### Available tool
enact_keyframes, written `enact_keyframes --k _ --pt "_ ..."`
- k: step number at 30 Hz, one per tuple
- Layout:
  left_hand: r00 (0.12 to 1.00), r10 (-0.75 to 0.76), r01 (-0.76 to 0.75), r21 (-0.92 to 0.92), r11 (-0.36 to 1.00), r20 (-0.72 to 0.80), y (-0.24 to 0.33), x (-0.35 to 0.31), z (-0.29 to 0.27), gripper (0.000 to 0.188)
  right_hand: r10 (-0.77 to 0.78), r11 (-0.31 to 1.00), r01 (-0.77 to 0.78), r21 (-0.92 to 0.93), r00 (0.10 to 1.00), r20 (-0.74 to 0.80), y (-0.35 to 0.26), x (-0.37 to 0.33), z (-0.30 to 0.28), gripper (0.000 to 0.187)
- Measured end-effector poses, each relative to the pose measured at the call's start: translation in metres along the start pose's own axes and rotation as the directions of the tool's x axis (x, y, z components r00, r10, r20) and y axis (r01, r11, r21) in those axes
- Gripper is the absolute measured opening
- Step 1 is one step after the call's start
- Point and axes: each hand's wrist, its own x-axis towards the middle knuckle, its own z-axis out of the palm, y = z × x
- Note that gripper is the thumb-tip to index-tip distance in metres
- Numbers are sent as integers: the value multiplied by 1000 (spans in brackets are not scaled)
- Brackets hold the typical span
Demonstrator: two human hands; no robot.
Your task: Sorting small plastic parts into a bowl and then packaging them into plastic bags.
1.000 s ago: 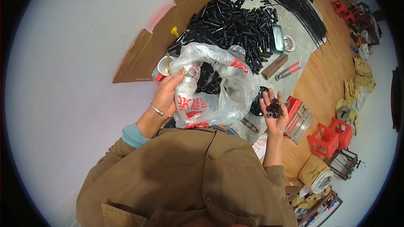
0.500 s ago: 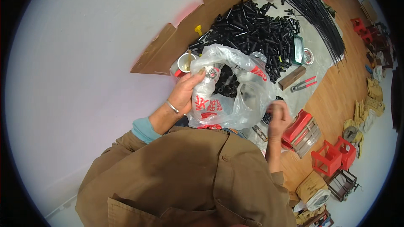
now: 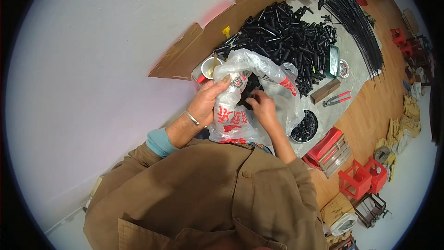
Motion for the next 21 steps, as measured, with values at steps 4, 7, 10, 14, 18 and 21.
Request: enact_keyframes --k 4,7,10,14,18,21 --pt "1000 4 -4 12 1000 10 6 -3 -3 37 83 744 -333 579 906 414 -67 -42 -109 23" --pt "999 30 -31 -13 999 -24 4 -3 12 33 374 794 -188 578 901 -220 -27 -79 -156 22" --pt "1000 9 -9 -3 1000 24 3 2 20 32 268 962 -257 90 836 -478 81 -104 -149 35" --pt "997 16 -18 25 1000 71 11 -5 26 33 300 896 -408 -173 845 -443 73 -107 -127 53" --pt "992 67 -70 20 997 106 23 -41 61 36 318 898 -202 392 913 -258 42 -99 -127 62" --pt "982 172 -172 -5 985 76 23 -71 83 37 111 943 -103 318 994 -4 18 -82 -120 48"
